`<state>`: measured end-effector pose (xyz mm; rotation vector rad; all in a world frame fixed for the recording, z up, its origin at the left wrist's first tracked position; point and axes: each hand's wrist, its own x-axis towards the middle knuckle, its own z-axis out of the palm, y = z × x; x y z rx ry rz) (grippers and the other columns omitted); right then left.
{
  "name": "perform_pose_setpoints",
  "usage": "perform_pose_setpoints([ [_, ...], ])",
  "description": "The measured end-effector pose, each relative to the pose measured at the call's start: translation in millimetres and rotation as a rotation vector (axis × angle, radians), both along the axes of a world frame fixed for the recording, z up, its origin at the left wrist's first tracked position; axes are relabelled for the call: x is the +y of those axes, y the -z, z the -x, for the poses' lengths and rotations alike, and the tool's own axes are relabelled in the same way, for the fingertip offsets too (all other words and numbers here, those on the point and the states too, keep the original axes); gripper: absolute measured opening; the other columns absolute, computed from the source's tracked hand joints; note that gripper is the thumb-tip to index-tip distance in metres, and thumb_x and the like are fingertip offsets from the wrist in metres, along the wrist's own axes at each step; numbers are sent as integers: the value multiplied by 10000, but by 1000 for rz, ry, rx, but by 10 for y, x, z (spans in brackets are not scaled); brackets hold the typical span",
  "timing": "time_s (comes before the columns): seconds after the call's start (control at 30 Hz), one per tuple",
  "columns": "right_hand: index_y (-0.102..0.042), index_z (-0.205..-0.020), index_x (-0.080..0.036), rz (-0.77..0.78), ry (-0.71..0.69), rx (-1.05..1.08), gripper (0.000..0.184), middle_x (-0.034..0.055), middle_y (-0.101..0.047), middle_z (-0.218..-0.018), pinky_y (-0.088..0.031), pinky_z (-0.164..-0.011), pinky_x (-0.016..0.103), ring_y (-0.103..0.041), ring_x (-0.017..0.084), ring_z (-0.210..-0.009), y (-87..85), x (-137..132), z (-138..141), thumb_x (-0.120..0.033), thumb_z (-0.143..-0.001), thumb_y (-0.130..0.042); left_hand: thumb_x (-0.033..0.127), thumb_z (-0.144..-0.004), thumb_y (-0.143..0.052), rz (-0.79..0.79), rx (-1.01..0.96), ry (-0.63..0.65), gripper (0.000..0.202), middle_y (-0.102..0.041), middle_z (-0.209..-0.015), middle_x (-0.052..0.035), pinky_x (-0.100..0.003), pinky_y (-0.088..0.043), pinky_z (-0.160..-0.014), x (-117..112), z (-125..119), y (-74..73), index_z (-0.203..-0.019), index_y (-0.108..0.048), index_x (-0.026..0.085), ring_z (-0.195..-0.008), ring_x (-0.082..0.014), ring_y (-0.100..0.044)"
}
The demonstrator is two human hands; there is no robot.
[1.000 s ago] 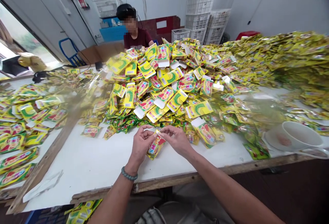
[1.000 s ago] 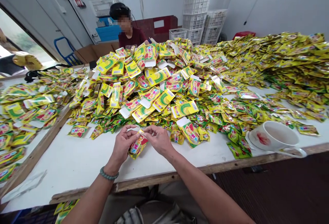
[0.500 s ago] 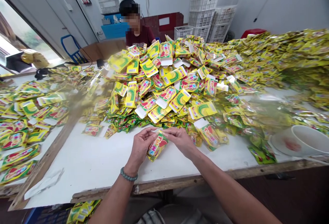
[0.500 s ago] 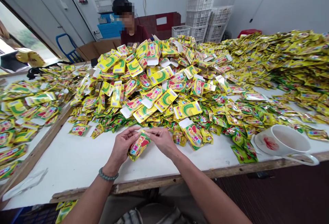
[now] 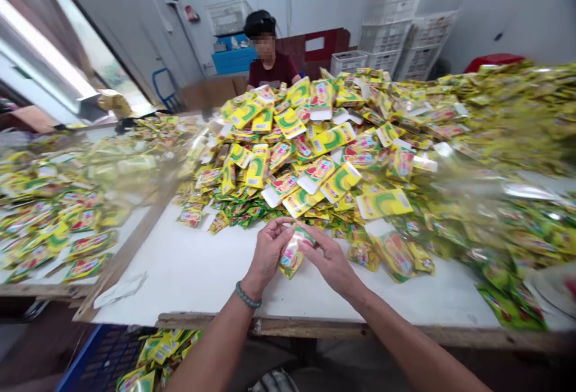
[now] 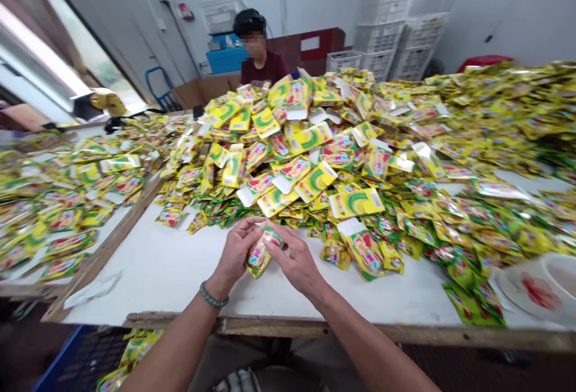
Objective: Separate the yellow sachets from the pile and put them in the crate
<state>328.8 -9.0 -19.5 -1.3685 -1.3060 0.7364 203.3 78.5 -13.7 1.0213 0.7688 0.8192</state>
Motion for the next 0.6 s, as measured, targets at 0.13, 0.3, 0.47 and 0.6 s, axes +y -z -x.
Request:
perform_pose_setpoints([
  [0.13,-652,-1210,-262,-66,-51,-211,353,80,-646,-1236,-476,-972,410,-574,241,-1146,62,-58,-62,-411,-924,-508,385,-697,-757,-253,262,145,371,-596,-605,16,-198,-375,-495,42,480,-346,-959,-670,138,-508,-103,-524],
  [0.3,-654,-1153,-230,-116,39,-292,338,73,-726,-956,-554,-675,316,-651,196,-805,139,-51,-66,-427,-905,-535,329,-733,-692,-439,1036,477,230,-663,-574,3,-215,-349,-484,-90,1900,-971,-930,-742,219,-496,-160,-565],
  [0.47,-685,-1041,-215,-157,8,-357,312,59,-721,-821,-550,-697,333,-654,193,-718,134,-6,1,-443,-906,-522,359,-753,-627,-595,1430,271,381,-750,-987,-93,-299,-457,-736,80,2428,-968,-1100,-705,222,-884,-288,-680],
  [0.6,-703,-969,-214,-130,9,-410,305,65,-729,-809,-554,-683,335,-664,202,-701,169,-11,-28,-439,-910,-506,198,-818,-457,-821,1516,149,461,-673,-1198,-156,-354,-441,-891,599,1939,-574,-1250,-600,126,-1078,-302,-623],
])
